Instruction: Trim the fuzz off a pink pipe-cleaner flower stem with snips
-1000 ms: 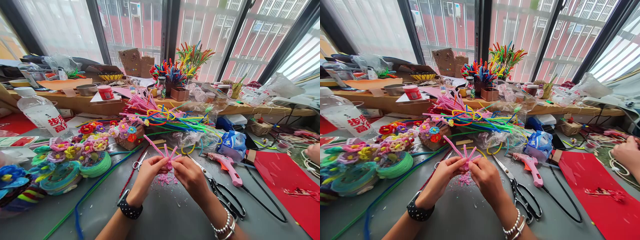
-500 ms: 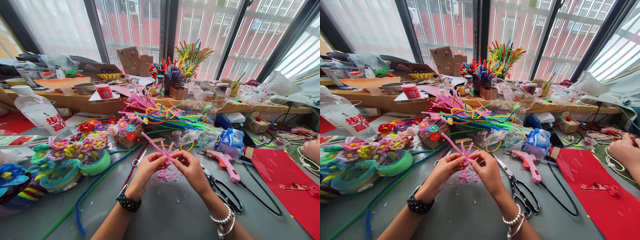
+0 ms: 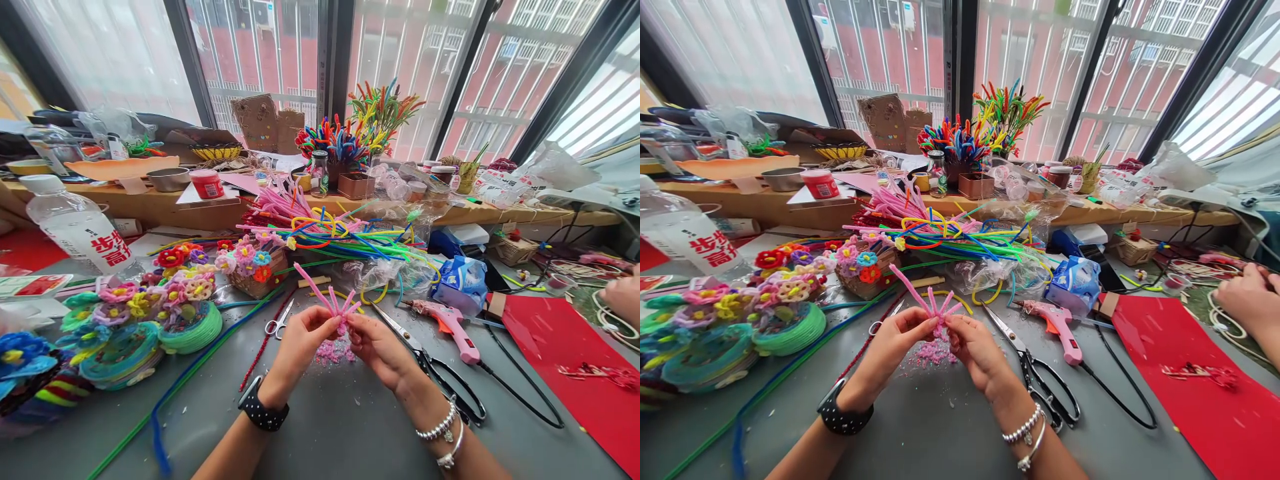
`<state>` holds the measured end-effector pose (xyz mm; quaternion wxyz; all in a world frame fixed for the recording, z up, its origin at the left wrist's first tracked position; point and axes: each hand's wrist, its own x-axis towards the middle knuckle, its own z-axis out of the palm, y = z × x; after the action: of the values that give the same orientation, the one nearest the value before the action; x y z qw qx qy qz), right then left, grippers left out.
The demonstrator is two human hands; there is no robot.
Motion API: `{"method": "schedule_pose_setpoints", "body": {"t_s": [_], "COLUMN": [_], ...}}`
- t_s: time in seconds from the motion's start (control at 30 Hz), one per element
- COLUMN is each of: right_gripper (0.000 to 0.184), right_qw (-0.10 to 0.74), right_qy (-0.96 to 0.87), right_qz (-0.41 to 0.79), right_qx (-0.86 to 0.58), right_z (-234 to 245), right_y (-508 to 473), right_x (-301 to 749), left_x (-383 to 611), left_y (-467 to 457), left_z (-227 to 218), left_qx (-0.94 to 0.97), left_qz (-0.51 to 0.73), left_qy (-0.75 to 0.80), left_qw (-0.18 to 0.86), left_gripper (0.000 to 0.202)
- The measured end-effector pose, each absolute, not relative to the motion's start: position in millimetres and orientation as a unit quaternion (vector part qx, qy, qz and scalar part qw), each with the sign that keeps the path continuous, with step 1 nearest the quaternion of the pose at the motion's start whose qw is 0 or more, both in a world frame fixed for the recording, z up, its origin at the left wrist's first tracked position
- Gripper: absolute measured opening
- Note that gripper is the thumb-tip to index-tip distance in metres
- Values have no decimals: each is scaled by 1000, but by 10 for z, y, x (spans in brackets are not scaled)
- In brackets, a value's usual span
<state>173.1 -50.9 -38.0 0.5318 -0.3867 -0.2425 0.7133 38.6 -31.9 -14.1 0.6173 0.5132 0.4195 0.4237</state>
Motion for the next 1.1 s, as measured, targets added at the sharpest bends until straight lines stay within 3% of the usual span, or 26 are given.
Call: {"method": "schedule_pose_setpoints", "body": {"t_s": [0.4, 0.63, 0.73, 0.9, 0.97, 1.1], "right_gripper": [18, 21, 21, 9, 3, 15], "right_qw": [489, 499, 533, 536, 509, 469], "right_qy": [-108, -187, -362, -639, -699, -770], "right_qz": [818, 795, 667, 284, 198, 92], "right_qx": [-282, -290, -374, -472, -463, -422], "right_z": [-371, -378, -301, -140, -113, -130], "right_y": [-521, -522, -526, -572, -595, -607], "right_x": [1729, 1714, 1800, 1962, 1982, 1972], "left_x": [351, 338, 312, 322, 337, 346], "left_y": [-329, -328, -317, -331, -343, -354], "left_z": [-118, -126, -126, -113, -112, -120], "left_qx": [476, 437, 398, 341, 337, 344], "left_qz": [378, 389, 386, 370, 364, 363], "left_qy": [369, 364, 358, 359, 359, 357], "left_qw": [704, 725, 752, 786, 790, 789], "left_gripper": [17, 16, 15, 17, 17, 16]}}
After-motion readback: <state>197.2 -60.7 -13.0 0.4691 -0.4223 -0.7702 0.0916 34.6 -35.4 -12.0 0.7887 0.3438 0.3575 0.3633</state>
